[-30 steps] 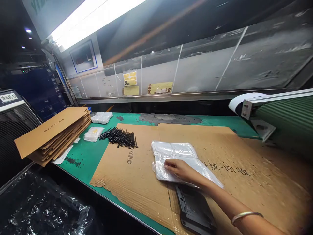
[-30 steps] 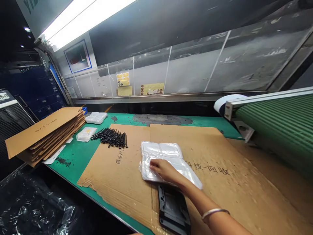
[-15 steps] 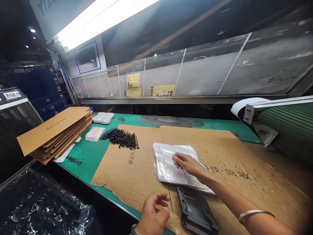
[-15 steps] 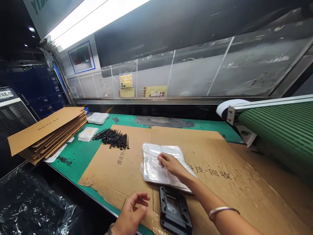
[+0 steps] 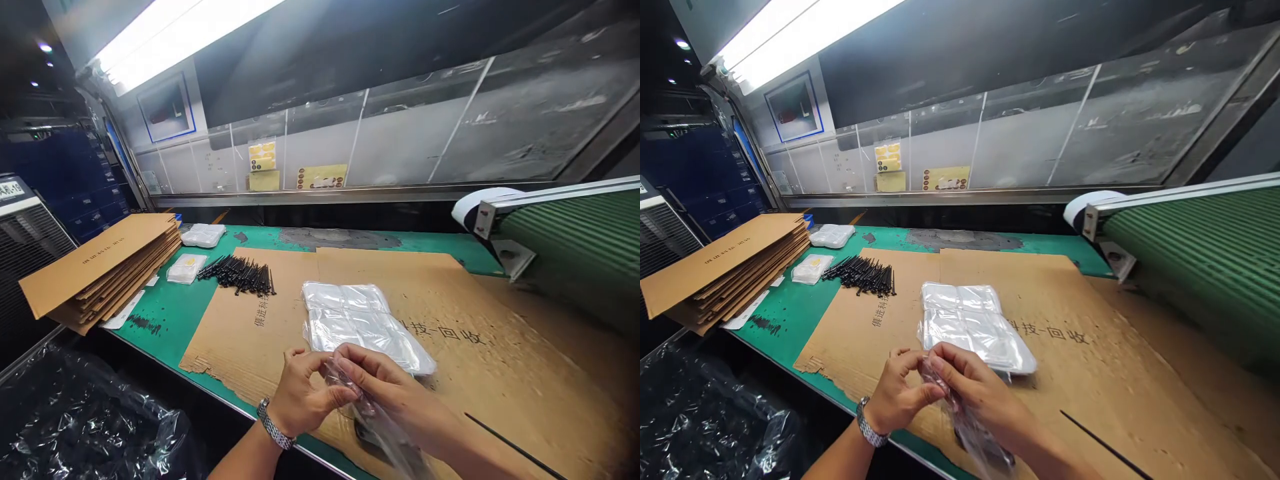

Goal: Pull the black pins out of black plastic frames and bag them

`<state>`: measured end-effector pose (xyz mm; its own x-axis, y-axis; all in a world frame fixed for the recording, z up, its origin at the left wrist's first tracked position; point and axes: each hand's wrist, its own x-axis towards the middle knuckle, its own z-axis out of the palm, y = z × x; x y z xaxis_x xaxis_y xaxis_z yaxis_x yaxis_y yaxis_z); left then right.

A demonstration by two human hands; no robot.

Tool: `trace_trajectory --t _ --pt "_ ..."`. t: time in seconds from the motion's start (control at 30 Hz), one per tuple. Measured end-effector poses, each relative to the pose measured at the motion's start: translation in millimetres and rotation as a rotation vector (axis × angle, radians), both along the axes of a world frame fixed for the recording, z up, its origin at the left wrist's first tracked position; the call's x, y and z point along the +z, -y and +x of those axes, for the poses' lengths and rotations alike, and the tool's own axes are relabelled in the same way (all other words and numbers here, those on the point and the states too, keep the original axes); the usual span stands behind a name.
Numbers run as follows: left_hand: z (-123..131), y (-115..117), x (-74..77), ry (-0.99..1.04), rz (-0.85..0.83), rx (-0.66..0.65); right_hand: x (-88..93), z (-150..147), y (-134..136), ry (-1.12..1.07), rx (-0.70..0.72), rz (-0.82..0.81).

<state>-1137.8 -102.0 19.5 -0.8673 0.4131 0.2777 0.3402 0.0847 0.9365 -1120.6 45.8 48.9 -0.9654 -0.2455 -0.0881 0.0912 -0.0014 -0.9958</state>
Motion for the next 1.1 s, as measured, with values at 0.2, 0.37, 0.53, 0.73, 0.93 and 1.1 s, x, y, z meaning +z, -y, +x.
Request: trace_trajectory --t 0.2,0.37,0.53,0.73,0.93,1.1 --pt "4.5 8.0 -8.4 0.279 0.165 -0.030 -24.4 29.3 -10.0 0.177 0.077 -0.102" --pt "5.8 12.2 -23.7 0.508 0.388 -0.030 -40.8 44.2 -12.6 0.149 0.126 -0.057" --pt "9.8 9.9 -23.5 0.518 0.322 -0.010 -47.7 49.9 -10.7 0.102 -0.059 0.004" --pt "11.0 9.8 -15.6 0.322 0.176 0.140 -35.6 55.8 -13.2 0.130 0.016 -0.139" --pt "26.9 6.3 -13.8 0.078 0.082 0.368 -40.2 62.6 -9.7 0.060 -0.233 0.073" --pt "43.1 -7.9 -16.9 0.459 0.163 -0.179 -49.1 67.1 0.0 -0.060 -0.306 0.298"
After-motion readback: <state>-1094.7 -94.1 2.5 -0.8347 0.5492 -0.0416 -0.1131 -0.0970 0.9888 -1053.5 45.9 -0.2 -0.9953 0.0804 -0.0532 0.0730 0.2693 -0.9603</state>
